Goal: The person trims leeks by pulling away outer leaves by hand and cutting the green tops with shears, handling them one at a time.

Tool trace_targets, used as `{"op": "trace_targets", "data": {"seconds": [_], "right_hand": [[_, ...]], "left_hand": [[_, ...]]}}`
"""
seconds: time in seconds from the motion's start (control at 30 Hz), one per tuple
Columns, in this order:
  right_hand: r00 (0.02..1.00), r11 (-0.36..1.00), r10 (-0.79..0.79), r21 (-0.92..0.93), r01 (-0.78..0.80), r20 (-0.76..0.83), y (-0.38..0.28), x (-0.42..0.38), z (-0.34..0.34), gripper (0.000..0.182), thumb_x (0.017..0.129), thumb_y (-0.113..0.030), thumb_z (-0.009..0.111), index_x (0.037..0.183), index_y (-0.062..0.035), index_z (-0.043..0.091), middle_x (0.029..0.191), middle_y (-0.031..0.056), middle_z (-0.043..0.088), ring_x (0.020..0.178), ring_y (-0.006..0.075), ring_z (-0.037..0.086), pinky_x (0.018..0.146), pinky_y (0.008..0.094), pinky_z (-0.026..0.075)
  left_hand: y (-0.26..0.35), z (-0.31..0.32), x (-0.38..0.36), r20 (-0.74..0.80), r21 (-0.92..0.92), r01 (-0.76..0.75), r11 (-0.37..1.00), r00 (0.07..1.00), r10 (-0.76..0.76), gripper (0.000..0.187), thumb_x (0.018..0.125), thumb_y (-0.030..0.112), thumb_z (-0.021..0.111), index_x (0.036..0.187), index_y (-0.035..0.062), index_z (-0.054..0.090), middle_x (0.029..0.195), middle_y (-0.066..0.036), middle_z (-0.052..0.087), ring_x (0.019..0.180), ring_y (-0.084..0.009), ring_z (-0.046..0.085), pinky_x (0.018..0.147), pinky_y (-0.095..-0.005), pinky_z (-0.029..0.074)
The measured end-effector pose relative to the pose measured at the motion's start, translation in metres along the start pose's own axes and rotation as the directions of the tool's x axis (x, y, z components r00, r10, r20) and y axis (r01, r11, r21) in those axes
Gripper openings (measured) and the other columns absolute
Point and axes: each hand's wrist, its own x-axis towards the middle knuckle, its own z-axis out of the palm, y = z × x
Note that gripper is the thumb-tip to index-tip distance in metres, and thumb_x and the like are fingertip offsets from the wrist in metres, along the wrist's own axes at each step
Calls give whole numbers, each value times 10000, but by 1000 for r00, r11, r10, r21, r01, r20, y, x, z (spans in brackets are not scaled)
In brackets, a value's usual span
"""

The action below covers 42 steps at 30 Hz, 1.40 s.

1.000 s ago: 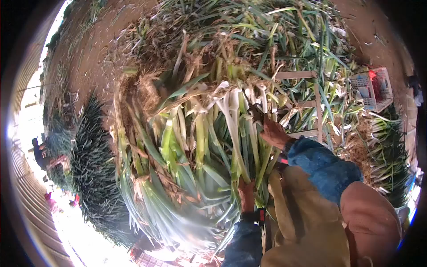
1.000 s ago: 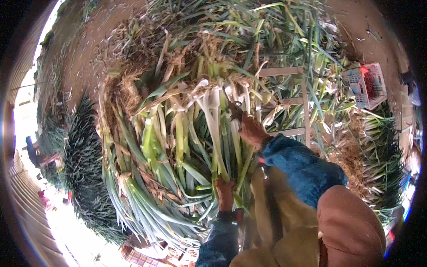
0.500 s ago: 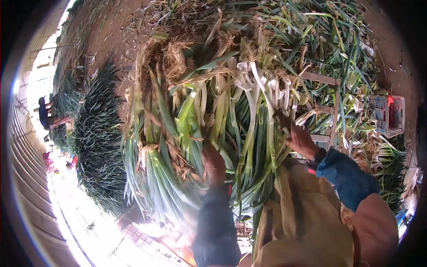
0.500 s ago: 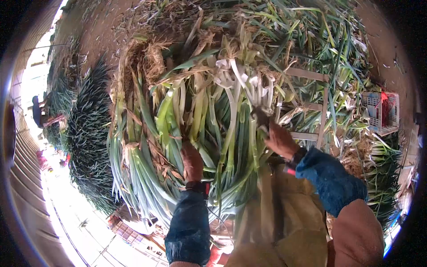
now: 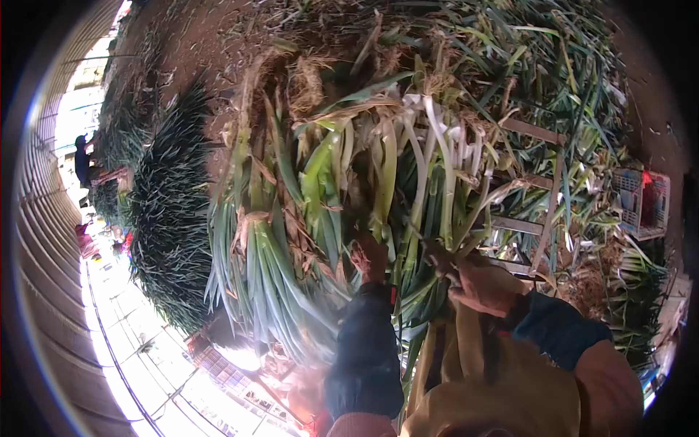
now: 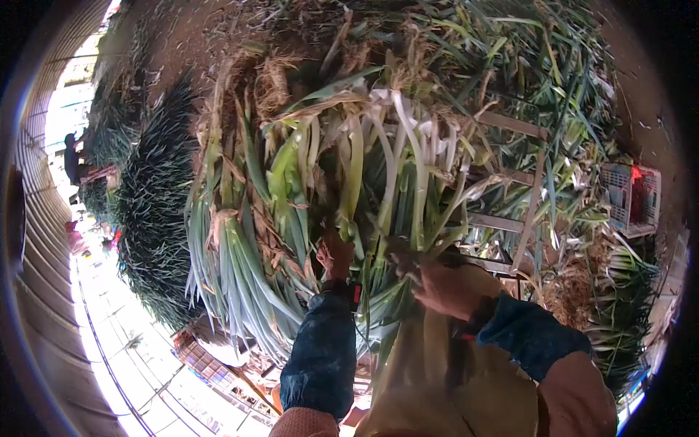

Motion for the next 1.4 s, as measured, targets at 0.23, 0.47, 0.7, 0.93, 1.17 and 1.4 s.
{"op": "trace_targets", "data": {"seconds": [0.23,0.47,0.7,0.93,1.17,1.4], "right_hand": [[935,490,-344,-833,257,87,29,-6,47,583,876,-411,437,1118,118,479,958,224,547,839,288,562,699,356,497],[994,968,59,-236,-79,-93,-19,-14,12,540,824,-422,535,1002,84,477,829,240,528,732,276,547,671,344,464],[980,885,-142,-461,65,-136,17,-4,59,403,903,-277,445,1105,71,467,916,244,558,801,296,549,723,359,467],[984,937,-64,-348,1,-169,13,-10,64,484,825,-238,561,1148,76,385,829,226,543,700,313,580,595,380,475],[882,969,-52,-236,-68,-469,63,73,50,591,767,-229,638,1141,107,327,741,208,549,593,324,586,483,402,465],[944,963,-138,-264,57,-299,34,28,43,480,753,-196,630,1085,59,395,692,178,540,512,288,566,431,385,446]], "left_hand": [[31,-38,-9,248,80,-15,997,969,-5,518,532,273,706,1003,81,606,919,-189,633,875,-356,611,734,-449,477],[19,-38,25,375,-390,-86,917,895,243,391,551,276,713,859,47,638,829,-151,641,797,-338,607,705,-411,468],[59,-57,1,219,-93,-132,987,964,150,392,657,240,683,962,33,549,880,-205,630,853,-399,597,726,-470,469],[66,-49,-6,199,-152,-103,983,971,133,403,667,275,703,937,12,561,888,-215,623,841,-390,592,696,-459,454],[-47,12,6,347,-271,-192,943,895,282,610,704,509,658,1076,32,579,913,-190,628,864,-352,601,738,-416,467],[-77,29,-19,705,-75,-28,997,706,72,604,585,587,723,683,1,614,637,-135,601,612,-277,587,583,-385,449]]}}
